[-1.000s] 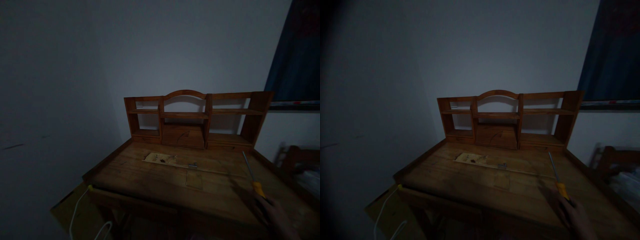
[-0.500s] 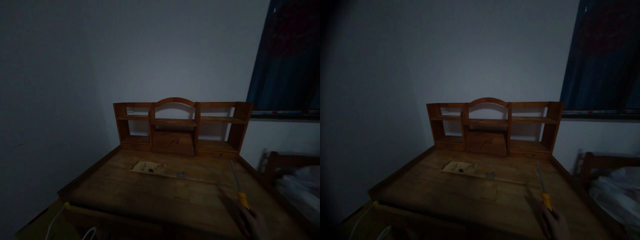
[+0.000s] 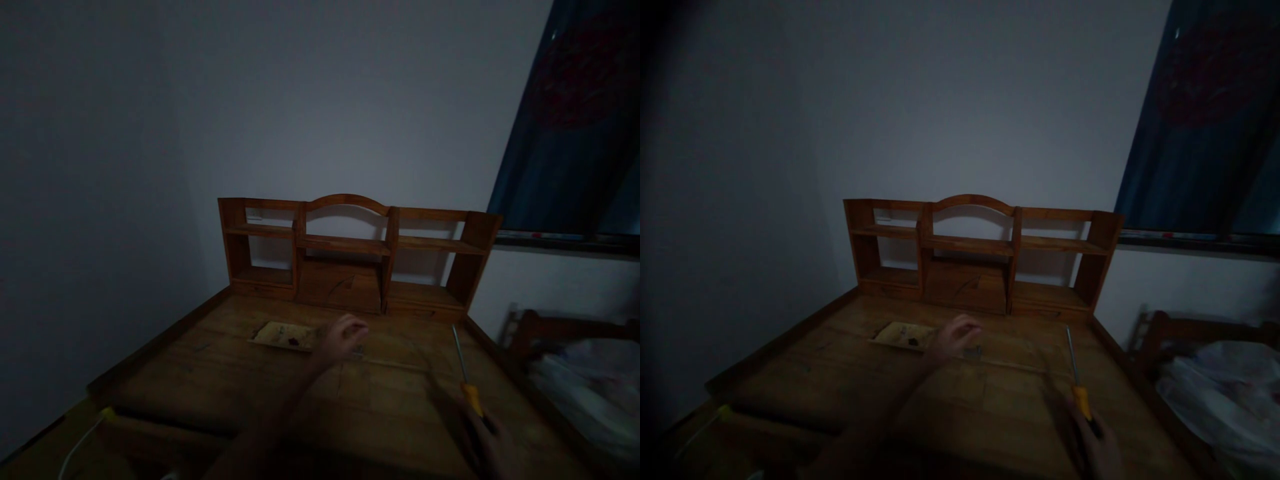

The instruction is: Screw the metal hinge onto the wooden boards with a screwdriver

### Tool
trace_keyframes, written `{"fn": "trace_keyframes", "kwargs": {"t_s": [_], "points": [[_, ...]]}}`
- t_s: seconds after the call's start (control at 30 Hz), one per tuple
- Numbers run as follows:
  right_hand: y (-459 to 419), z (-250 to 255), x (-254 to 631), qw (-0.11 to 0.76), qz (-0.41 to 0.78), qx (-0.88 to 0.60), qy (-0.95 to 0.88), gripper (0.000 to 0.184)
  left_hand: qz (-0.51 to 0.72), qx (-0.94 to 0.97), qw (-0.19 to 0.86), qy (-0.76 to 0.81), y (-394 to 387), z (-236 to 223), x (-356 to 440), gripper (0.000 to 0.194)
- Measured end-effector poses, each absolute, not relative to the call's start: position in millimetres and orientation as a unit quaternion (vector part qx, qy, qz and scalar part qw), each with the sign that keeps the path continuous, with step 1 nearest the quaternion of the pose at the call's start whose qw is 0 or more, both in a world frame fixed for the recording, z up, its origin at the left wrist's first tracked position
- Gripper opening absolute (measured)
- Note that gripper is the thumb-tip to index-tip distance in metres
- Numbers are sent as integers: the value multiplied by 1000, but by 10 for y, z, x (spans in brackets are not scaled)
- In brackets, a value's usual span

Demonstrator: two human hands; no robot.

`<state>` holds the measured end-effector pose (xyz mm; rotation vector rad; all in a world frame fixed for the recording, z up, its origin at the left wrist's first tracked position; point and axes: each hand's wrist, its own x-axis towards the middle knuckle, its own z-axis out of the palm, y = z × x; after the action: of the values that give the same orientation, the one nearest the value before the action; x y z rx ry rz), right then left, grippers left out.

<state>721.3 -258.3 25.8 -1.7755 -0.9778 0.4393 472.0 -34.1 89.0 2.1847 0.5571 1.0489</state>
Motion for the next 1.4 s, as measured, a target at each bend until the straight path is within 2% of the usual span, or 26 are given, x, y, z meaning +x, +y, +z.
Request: {"fn": "trace_keyframes", "kwargs": {"t_s": [0.1,0.2,0.37,0.5,0.77,0.9,1.0,1.17,1.3,1.4], "points": [[-2544,513,7170,531,137,-734,-400,38,357,860,302,205,148,747,4965,31],[-2369,1028,7171,543,116,-714,-426,38,325,875,305,189,323,457,4988,35],[-1844,2049,7049,498,93,-662,-552,31,355,865,311,172,393,235,4973,47],[-1422,2456,6897,470,70,-649,-594,35,336,874,304,174,380,241,4983,47],[-1092,2426,6827,415,24,-646,-641,22,310,898,275,150,298,233,4963,34],[-1179,2286,6977,332,-81,-659,-670,28,288,921,219,142,296,233,4948,29],[-1242,2245,7111,306,-98,-679,-660,32,268,935,185,137,281,251,4924,31],[-1256,2277,7246,307,-68,-699,-643,51,262,941,167,132,232,318,4886,39],[-1251,2362,7167,310,-89,-673,-666,48,267,936,176,147,214,329,4895,33],[-1248,2414,7033,330,-61,-652,-680,48,271,931,191,156,228,303,4914,30]]}}
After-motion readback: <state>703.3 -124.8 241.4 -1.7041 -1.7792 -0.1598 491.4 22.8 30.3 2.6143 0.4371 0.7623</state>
